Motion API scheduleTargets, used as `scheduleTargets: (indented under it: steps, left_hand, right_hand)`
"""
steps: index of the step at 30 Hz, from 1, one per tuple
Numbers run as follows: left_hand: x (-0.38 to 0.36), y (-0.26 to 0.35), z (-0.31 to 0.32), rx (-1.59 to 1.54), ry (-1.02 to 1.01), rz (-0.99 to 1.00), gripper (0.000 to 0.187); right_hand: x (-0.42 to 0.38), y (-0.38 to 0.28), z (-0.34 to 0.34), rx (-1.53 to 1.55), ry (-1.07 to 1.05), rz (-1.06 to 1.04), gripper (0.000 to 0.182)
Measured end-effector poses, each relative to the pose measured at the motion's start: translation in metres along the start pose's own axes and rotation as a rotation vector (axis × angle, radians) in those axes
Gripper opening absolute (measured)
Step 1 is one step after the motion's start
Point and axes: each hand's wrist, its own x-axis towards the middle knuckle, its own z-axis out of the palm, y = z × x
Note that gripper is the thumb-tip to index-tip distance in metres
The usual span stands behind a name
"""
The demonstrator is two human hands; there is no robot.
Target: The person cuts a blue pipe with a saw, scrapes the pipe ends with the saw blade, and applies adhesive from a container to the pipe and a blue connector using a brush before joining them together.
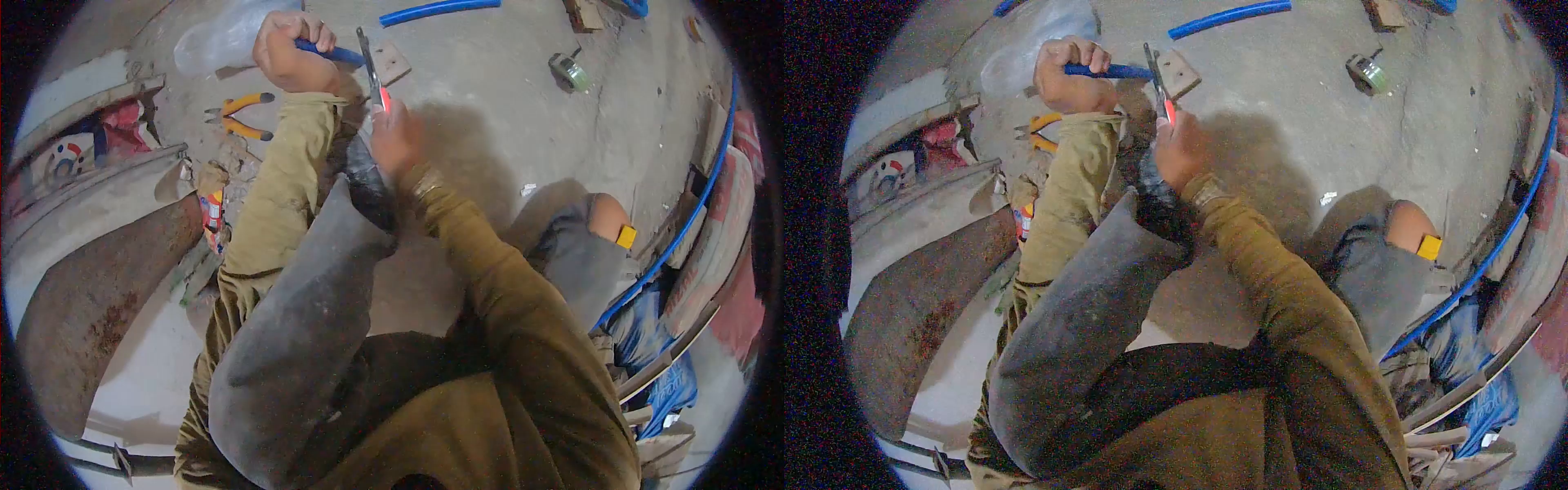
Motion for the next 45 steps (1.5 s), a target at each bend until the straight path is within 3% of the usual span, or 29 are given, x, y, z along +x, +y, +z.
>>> scheduleTargets:
  steps: [2,5,8,16,20,22,25,29,34,37,41,45]
  left_hand:
    - [-0.003,-0.003,-0.001,0.047,-0.038,-0.006,0.019]
    - [0.000,-0.009,-0.012,0.087,-0.097,-0.057,0.020]
    - [0.002,-0.011,-0.007,0.039,-0.007,-0.094,0.020]
    - [-0.006,-0.005,0.012,0.101,0.068,-0.019,0.019]
    - [-0.001,-0.005,-0.007,0.183,-0.213,0.026,0.020]
    - [-0.005,0.004,0.004,0.306,-0.297,0.074,0.020]
    - [0.003,0.002,-0.008,0.056,-0.377,-0.126,0.021]
    - [0.010,0.000,-0.020,-0.016,-0.530,-0.192,0.022]
    - [0.025,0.001,-0.031,-0.140,-0.686,-0.344,0.024]
    - [0.016,0.009,-0.024,0.008,-0.680,-0.346,0.025]
    - [0.000,0.003,-0.011,0.026,-0.433,-0.211,0.014]
    - [-0.001,0.000,-0.013,0.035,-0.386,-0.203,0.015]
  right_hand:
    - [-0.007,0.011,0.012,0.050,0.040,-0.026,0.031]
    - [-0.008,-0.016,0.014,0.052,0.186,0.168,0.033]
    - [0.017,0.011,0.018,0.171,0.078,-0.050,0.031]
    - [0.004,-0.001,0.023,0.223,0.124,-0.032,0.030]
    - [0.003,-0.010,0.020,0.196,0.213,0.002,0.028]
    - [0.015,0.002,0.014,0.238,0.103,-0.061,0.028]
    - [0.009,0.001,0.011,0.210,0.070,-0.066,0.027]
    - [0.023,0.011,0.014,0.203,0.041,-0.100,0.036]
    - [0.018,0.011,0.013,0.121,0.042,-0.088,0.035]
    - [0.027,0.015,0.007,0.122,-0.027,-0.065,0.035]
    - [0.034,0.026,0.015,0.254,-0.097,0.002,0.036]
    - [0.011,0.017,0.009,0.178,0.019,-0.083,0.035]
